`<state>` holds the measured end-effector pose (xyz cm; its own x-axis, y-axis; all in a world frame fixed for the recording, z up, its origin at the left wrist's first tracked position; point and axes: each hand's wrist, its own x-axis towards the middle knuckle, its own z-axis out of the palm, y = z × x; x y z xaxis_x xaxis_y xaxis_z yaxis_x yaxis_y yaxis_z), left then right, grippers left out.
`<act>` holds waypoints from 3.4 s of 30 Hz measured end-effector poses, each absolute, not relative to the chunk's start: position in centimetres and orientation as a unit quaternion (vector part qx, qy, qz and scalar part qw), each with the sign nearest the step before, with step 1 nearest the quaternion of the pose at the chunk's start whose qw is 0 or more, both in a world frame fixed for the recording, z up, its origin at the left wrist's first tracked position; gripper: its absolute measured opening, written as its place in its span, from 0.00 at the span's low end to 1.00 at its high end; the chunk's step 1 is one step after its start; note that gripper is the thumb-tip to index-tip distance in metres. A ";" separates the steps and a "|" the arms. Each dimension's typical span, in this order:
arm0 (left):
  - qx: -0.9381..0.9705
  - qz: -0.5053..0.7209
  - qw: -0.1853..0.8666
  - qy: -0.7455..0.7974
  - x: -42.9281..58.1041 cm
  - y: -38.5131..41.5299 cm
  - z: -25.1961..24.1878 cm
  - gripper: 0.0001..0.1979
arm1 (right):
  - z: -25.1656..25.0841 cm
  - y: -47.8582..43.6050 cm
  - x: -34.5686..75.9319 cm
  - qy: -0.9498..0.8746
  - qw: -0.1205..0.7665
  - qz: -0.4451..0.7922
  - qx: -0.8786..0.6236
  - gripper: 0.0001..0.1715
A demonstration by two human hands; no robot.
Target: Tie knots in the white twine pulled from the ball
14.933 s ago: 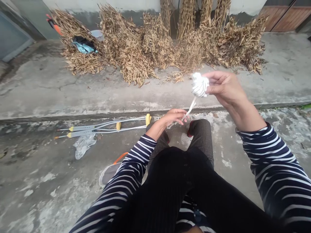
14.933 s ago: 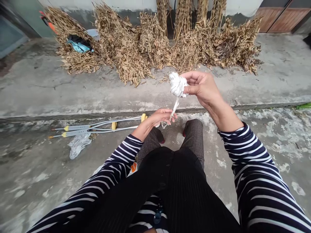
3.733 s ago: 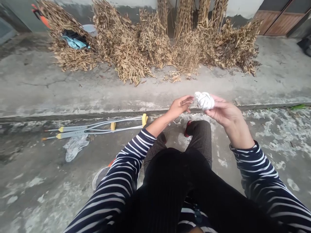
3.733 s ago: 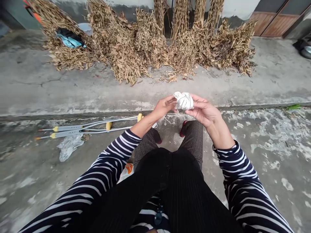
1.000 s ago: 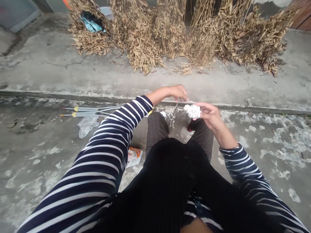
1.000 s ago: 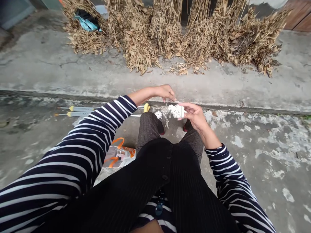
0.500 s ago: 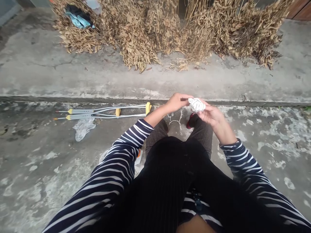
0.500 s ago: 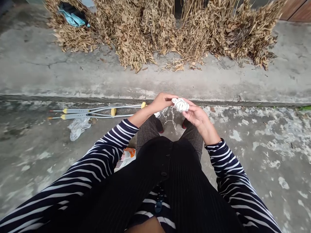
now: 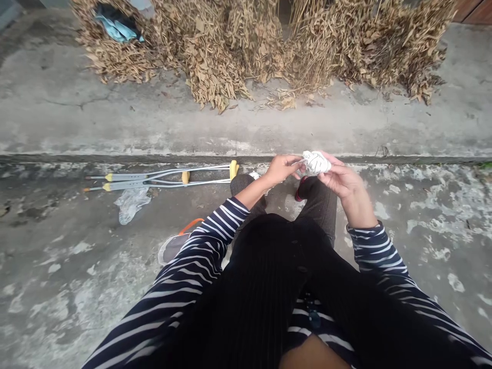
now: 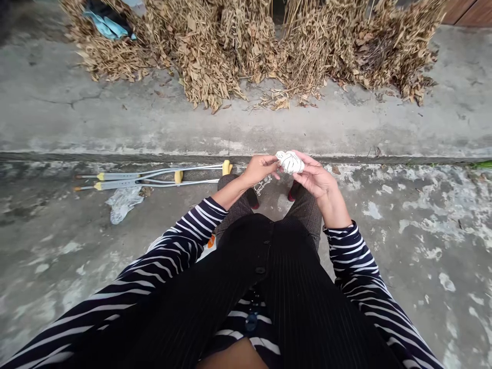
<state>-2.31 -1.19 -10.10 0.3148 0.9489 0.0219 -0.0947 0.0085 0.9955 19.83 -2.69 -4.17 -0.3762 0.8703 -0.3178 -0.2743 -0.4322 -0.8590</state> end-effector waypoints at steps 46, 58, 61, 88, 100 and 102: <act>0.430 0.430 0.695 0.384 -2.0 -2.7 -10.3 0.12 | -3.3 -4.0 19.6 -0.399 0.487 0.626 -0.460 0.34; 0.491 0.130 0.808 0.301 -3.5 -0.5 -10.0 0.19 | 0.9 -3.5 21.5 -0.449 0.430 0.673 -0.401 0.25; 0.533 0.234 0.707 0.401 -2.8 -0.8 -9.7 0.12 | 0.9 -3.0 21.6 -0.462 0.415 0.663 -0.418 0.28; 0.498 0.401 0.682 0.357 -0.9 -2.9 -4.7 0.13 | -0.9 -1.8 19.7 -0.347 0.420 0.684 -0.485 0.18; 0.594 0.422 0.542 0.418 -1.4 -3.0 -6.0 0.04 | -2.9 -1.4 19.6 -0.289 0.489 0.655 -0.498 0.14; 0.607 0.366 0.581 0.399 -1.6 -3.1 -6.0 0.08 | -3.3 -1.2 19.3 -0.286 0.513 0.637 -0.499 0.14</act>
<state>-1.65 -3.13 -6.01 0.4126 0.9107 -0.0197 0.0591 -0.0052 0.9982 19.35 -1.15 -3.32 0.0239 0.9395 -0.3418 -0.3685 -0.3096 -0.8766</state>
